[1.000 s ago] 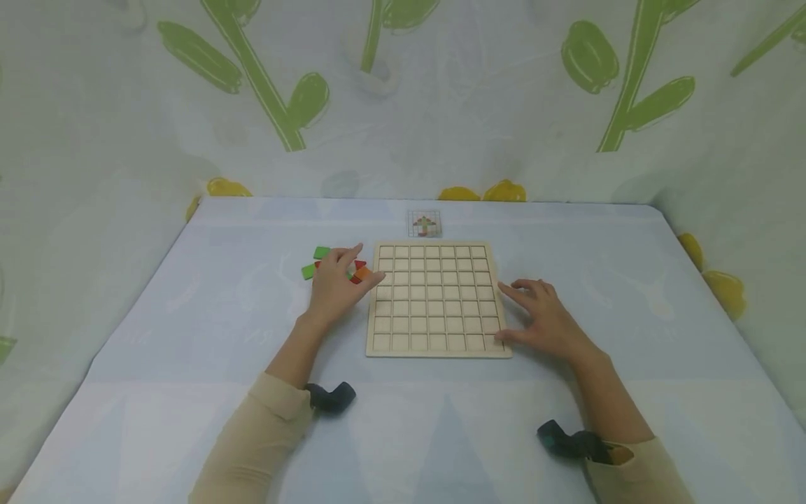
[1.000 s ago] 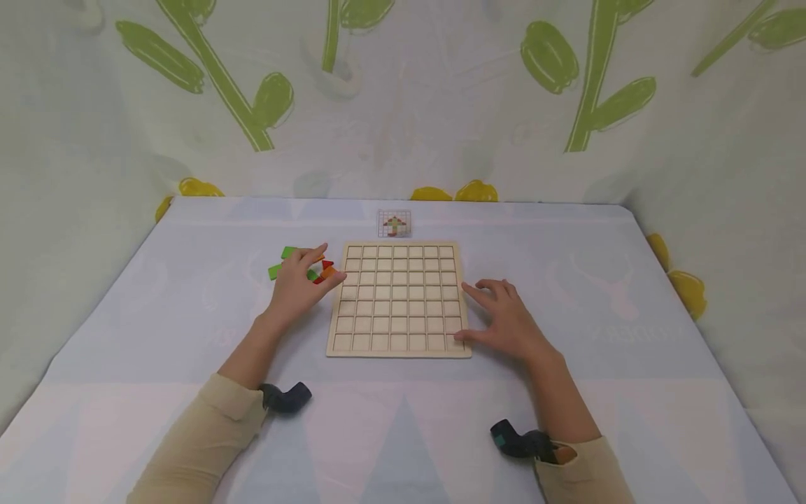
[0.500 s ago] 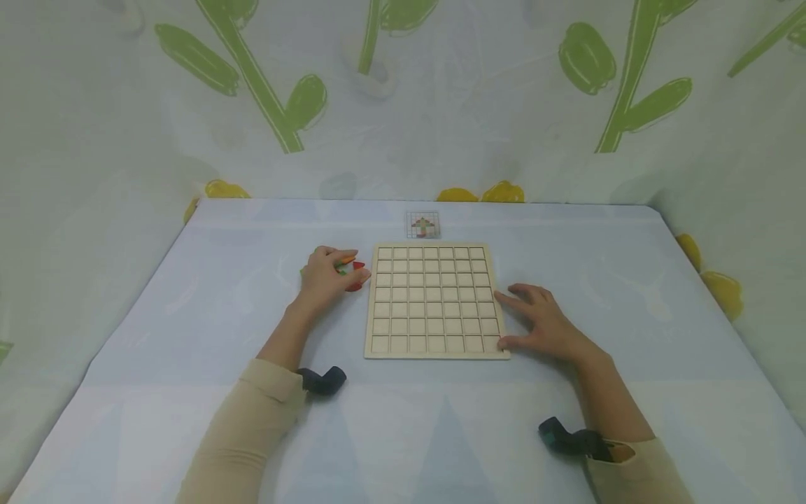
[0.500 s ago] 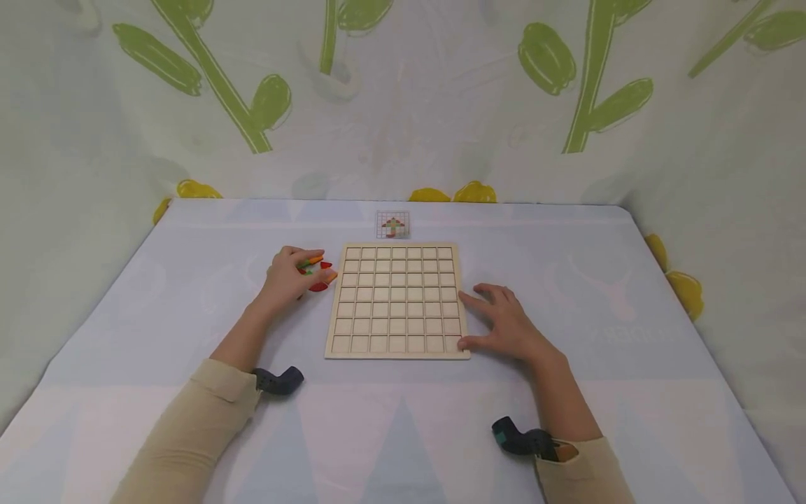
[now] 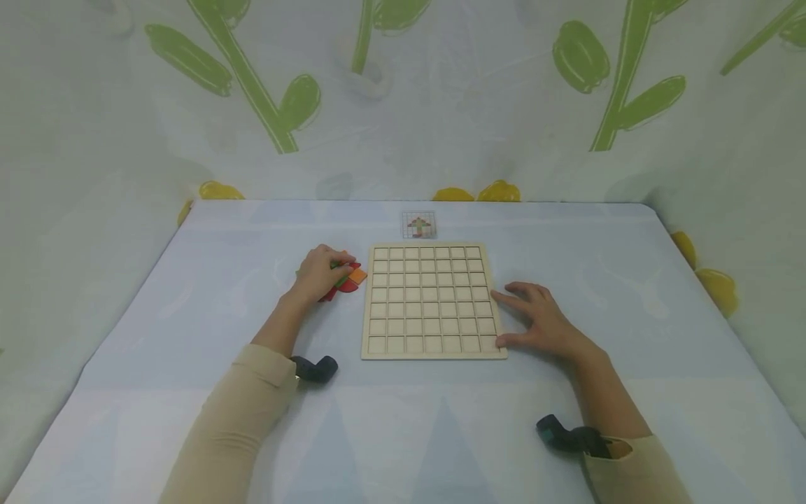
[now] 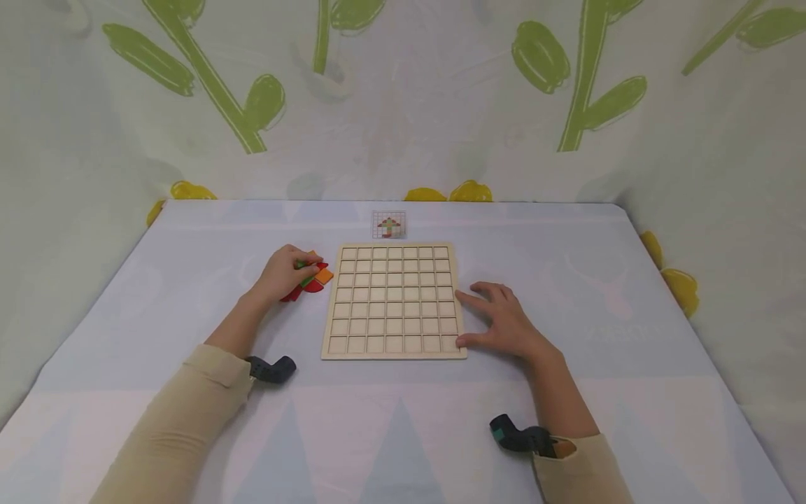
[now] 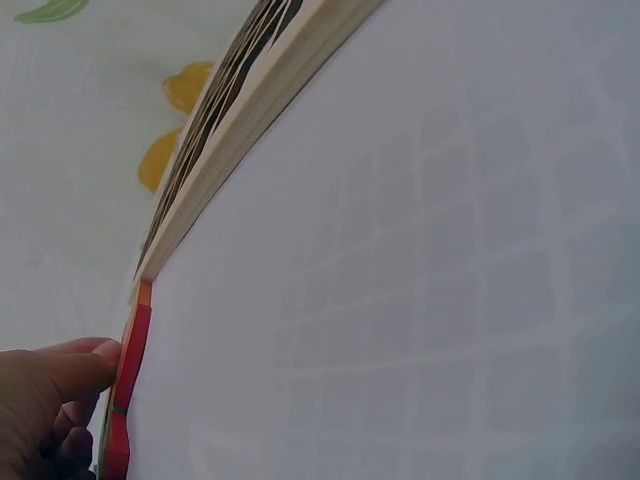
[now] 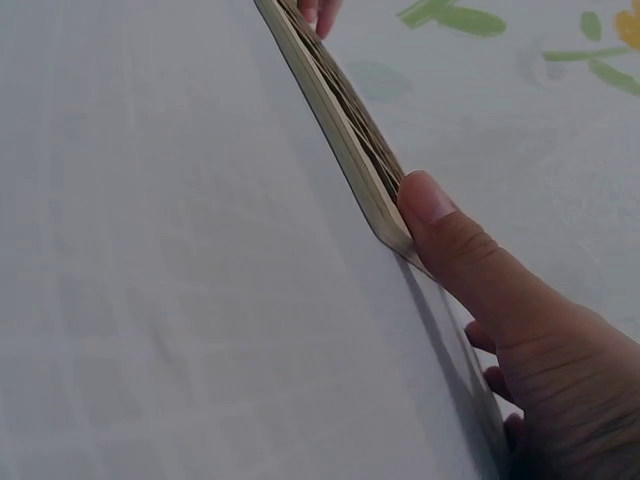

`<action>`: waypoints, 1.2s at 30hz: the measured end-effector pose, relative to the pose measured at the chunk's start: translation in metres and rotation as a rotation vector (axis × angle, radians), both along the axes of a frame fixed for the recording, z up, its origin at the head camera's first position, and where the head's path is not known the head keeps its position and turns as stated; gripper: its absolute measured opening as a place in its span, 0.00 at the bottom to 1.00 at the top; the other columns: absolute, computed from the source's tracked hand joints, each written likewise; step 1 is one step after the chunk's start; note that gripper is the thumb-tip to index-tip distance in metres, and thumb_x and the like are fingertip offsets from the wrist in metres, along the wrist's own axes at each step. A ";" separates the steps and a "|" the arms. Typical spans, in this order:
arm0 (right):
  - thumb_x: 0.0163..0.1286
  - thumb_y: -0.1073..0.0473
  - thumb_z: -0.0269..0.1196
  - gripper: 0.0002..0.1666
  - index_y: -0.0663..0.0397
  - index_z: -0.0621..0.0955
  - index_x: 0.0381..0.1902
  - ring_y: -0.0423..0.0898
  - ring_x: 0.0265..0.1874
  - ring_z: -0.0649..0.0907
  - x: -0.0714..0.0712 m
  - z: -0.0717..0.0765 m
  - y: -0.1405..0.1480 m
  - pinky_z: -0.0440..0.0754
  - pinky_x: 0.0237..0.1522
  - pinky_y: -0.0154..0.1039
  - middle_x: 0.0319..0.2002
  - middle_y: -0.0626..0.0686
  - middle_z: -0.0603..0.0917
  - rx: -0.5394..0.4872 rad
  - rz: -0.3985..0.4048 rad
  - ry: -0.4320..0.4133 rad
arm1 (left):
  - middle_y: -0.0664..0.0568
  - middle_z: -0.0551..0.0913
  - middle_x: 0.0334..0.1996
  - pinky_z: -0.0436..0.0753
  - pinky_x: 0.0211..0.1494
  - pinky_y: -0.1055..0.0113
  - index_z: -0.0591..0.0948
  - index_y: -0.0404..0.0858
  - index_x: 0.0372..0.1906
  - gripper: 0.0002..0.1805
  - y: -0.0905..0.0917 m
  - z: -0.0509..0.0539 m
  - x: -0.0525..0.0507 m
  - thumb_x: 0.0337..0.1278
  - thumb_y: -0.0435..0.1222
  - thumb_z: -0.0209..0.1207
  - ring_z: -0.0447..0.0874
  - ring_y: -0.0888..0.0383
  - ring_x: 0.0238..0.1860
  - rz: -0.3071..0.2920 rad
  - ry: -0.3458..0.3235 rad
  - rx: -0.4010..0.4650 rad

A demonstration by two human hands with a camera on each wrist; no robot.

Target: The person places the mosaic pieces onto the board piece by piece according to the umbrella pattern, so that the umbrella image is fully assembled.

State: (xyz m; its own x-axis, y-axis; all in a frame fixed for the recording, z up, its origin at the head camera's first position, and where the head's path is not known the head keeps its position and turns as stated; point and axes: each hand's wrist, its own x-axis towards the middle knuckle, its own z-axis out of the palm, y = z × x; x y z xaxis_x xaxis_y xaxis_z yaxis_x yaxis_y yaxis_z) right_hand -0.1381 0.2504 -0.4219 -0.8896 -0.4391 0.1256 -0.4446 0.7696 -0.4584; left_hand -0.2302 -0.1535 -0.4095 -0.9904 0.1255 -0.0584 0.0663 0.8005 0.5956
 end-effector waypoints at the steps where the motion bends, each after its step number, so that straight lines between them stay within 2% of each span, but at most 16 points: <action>1: 0.47 0.41 0.73 0.48 0.53 0.72 0.64 0.65 0.61 0.62 0.000 0.000 0.000 0.58 0.58 0.64 0.61 0.62 0.66 -0.002 -0.001 0.000 | 0.40 0.74 0.51 0.72 0.51 0.52 0.82 0.39 0.53 0.17 -0.001 -0.001 0.000 0.61 0.39 0.59 0.70 0.44 0.54 -0.003 0.005 -0.009; 8: 0.46 0.43 0.74 0.48 0.53 0.72 0.64 0.65 0.61 0.62 0.000 -0.002 -0.002 0.58 0.59 0.64 0.61 0.62 0.66 0.001 -0.016 -0.013 | 0.43 0.73 0.52 0.67 0.52 0.51 0.80 0.44 0.56 0.19 -0.002 -0.004 -0.001 0.62 0.43 0.57 0.68 0.45 0.54 -0.013 0.035 -0.116; 14: 0.46 0.42 0.73 0.48 0.53 0.73 0.63 0.65 0.61 0.62 0.000 -0.001 -0.002 0.58 0.59 0.64 0.61 0.62 0.67 0.004 -0.019 -0.006 | 0.43 0.74 0.49 0.67 0.53 0.51 0.80 0.41 0.55 0.21 0.002 0.001 0.001 0.58 0.45 0.59 0.69 0.45 0.52 0.038 0.082 -0.142; 18: 0.45 0.42 0.73 0.48 0.53 0.73 0.63 0.65 0.61 0.62 -0.001 -0.002 -0.002 0.58 0.59 0.63 0.61 0.61 0.67 0.005 -0.016 0.006 | 0.43 0.75 0.46 0.66 0.53 0.51 0.82 0.40 0.51 0.19 0.005 0.005 0.001 0.58 0.44 0.59 0.70 0.46 0.50 0.050 0.110 -0.163; 24: 0.45 0.41 0.73 0.48 0.52 0.73 0.63 0.64 0.61 0.62 -0.001 -0.002 -0.001 0.58 0.59 0.63 0.61 0.61 0.67 0.001 -0.020 -0.003 | 0.43 0.75 0.49 0.65 0.55 0.51 0.81 0.40 0.54 0.19 0.008 0.006 0.001 0.60 0.42 0.55 0.69 0.47 0.53 0.037 0.067 -0.158; 29: 0.46 0.42 0.73 0.48 0.53 0.73 0.64 0.65 0.61 0.61 -0.001 -0.002 -0.001 0.57 0.59 0.64 0.61 0.61 0.67 0.005 -0.022 -0.013 | 0.43 0.75 0.50 0.65 0.56 0.51 0.79 0.41 0.57 0.20 0.012 0.006 0.000 0.61 0.41 0.54 0.70 0.46 0.53 0.013 0.062 -0.164; 36: 0.45 0.43 0.74 0.48 0.53 0.73 0.64 0.65 0.62 0.61 0.000 -0.001 -0.002 0.57 0.59 0.64 0.61 0.61 0.66 0.006 -0.031 -0.017 | 0.43 0.75 0.49 0.67 0.55 0.52 0.81 0.39 0.54 0.19 0.017 0.004 -0.003 0.60 0.42 0.56 0.70 0.47 0.52 0.036 0.060 -0.122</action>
State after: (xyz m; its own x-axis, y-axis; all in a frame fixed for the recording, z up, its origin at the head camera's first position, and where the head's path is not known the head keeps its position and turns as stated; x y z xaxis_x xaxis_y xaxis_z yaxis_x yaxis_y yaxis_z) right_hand -0.1382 0.2482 -0.4232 -0.9048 -0.4120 0.1080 -0.4128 0.7858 -0.4606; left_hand -0.2329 -0.1365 -0.4052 -0.9963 0.0854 -0.0113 0.0690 0.8694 0.4893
